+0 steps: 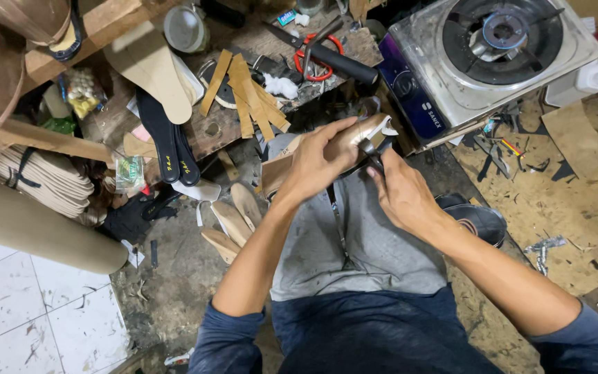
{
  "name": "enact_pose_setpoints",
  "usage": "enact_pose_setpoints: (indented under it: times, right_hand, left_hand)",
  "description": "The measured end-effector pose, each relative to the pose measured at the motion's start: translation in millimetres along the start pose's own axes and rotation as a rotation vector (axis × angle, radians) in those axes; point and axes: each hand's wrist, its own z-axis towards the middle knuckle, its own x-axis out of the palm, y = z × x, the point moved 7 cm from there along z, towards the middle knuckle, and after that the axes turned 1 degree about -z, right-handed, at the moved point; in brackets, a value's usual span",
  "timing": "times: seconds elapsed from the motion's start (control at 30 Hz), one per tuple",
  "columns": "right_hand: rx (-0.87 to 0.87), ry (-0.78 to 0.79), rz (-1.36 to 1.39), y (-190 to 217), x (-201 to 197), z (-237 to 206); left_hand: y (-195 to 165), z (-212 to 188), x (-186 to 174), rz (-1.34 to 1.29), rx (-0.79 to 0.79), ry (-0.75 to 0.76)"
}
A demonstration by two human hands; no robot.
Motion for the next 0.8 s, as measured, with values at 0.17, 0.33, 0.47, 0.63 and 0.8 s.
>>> enact_pose_setpoints:
  times: [0.17,0.33,0.47,0.63,0.8]
  right_hand:
    - [-0.004,0.099,-0.050,-1,-1,2]
    - [0.018,0.244,-0.104,4,-27,-5]
    - [0.443,0.205,0.133,-13,-15,-13]
    - [0.182,0.026,0.154,8,-20,2]
    - [-0.184,-0.367,0.818,28,-50,-14]
  left_hand:
    - [11,9,4,0.140,-0.216,-0.051]
    - [-7,1,9,0.331,0.000,-0.101]
    - [-4,2,12,0.346,0.034,-0.043]
    - [6,18,6,0.232,0.061,0.136]
    - [18,24,11,0.273,-0.101,0.224]
